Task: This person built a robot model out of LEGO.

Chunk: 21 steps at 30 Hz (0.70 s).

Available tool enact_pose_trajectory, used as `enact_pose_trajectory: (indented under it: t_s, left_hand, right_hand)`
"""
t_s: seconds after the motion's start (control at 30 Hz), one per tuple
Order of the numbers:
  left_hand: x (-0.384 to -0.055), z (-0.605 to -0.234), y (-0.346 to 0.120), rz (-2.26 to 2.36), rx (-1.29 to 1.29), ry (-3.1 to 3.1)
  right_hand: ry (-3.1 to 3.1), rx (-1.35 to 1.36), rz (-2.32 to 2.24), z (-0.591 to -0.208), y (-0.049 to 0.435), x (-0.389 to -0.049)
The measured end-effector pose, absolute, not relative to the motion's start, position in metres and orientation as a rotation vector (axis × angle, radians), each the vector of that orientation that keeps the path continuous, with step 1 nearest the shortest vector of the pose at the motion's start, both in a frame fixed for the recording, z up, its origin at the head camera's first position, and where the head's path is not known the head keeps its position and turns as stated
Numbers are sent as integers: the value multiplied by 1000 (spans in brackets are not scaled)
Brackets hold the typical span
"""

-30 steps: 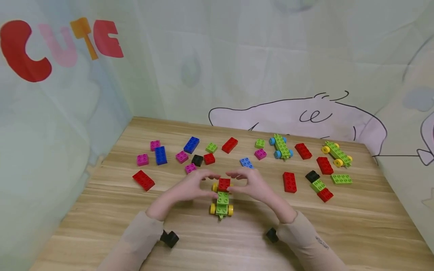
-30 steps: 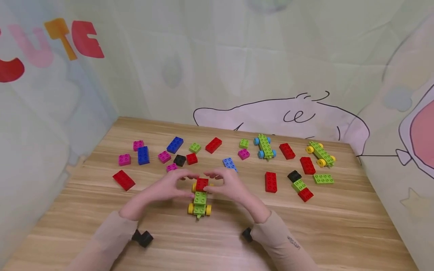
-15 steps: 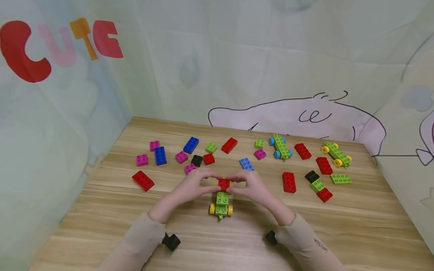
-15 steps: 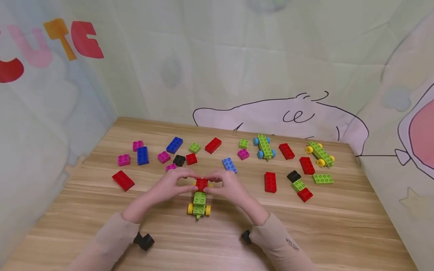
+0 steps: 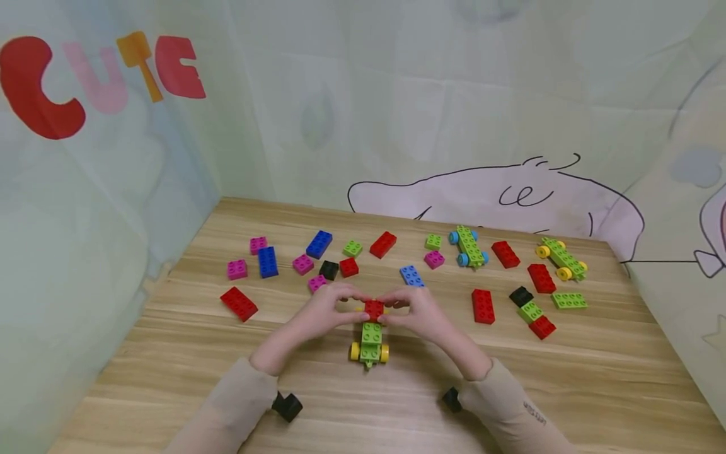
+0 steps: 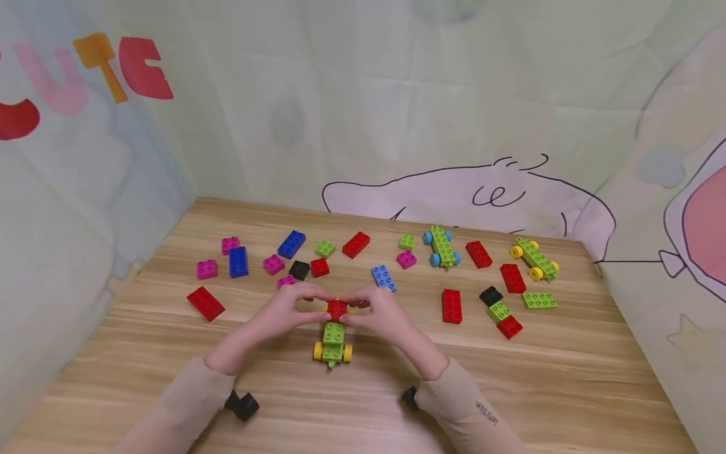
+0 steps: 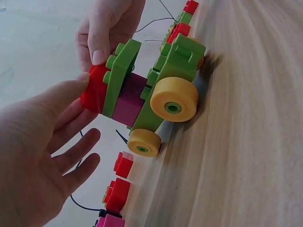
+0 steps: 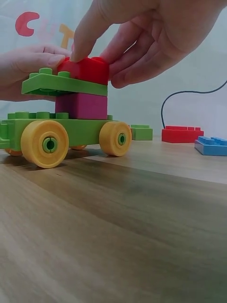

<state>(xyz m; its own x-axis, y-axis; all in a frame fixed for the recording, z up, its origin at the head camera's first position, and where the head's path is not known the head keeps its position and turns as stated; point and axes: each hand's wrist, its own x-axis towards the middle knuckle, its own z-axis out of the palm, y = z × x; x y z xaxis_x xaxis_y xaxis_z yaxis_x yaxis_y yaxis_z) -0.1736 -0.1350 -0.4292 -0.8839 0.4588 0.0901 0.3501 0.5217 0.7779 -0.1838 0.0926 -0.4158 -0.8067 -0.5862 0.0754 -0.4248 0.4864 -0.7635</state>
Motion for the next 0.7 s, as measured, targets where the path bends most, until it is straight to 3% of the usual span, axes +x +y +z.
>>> enact_pose_trajectory:
  t_s: [0.7]
  left_hand:
    - [-174, -430, -135, 1328, 677, 2614]
  right_hand:
    - [2545, -805, -1228, -415, 92, -183]
